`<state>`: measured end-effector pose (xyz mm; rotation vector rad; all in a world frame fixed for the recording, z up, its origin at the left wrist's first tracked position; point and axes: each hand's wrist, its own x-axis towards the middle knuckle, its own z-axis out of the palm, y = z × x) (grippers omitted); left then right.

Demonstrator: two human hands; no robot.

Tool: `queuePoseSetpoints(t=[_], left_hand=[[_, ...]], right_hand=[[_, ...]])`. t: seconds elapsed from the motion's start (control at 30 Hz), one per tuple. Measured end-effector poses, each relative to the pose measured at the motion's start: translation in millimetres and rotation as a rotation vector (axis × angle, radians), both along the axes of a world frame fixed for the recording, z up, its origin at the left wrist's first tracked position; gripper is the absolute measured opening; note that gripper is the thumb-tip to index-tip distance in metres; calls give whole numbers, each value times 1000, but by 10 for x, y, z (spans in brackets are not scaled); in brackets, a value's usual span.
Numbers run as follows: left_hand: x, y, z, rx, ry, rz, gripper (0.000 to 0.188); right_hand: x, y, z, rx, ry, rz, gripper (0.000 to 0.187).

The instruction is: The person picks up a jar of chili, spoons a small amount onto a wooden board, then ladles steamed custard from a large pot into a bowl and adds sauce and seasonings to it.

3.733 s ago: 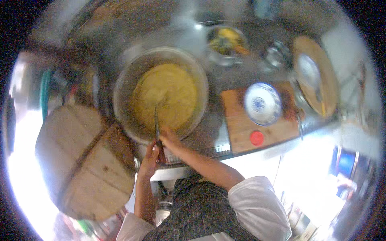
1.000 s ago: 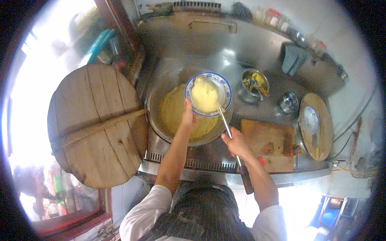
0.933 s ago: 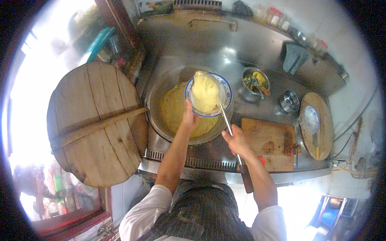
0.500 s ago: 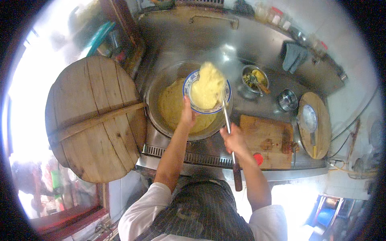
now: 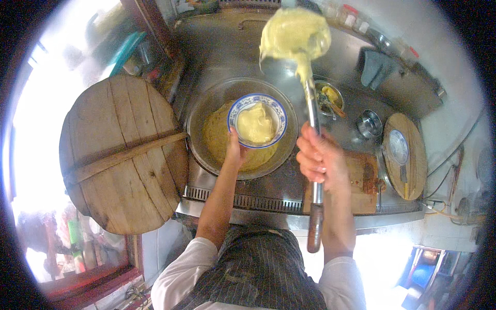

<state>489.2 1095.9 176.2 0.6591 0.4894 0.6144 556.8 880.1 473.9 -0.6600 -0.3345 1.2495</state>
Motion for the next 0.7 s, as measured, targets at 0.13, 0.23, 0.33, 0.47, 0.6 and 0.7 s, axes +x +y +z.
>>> queuePoseSetpoints(t=[0.13,0.23,0.33,0.47,0.6,0.7], left_hand=[[-242,-26,358,74,15,-39,55],[-559,-46,625,77,50,12,60],[-1055,16,641,69,79,72,67],[-1302,90,622,21,258,143,69],[-1401,17,643,18,233,207,70],[-1719,-51,442,-11,259,261,68]], right_hand=[[190,88,150,368,391,235,22],[436,266,-61,371,436,216,23],[363,276,-587,112,255,86,21],[247,204,-929,-165,54,34,16],[164,320,-769,-334,-232,-5,22],[143,513,-886,-538,-488,-87,28]])
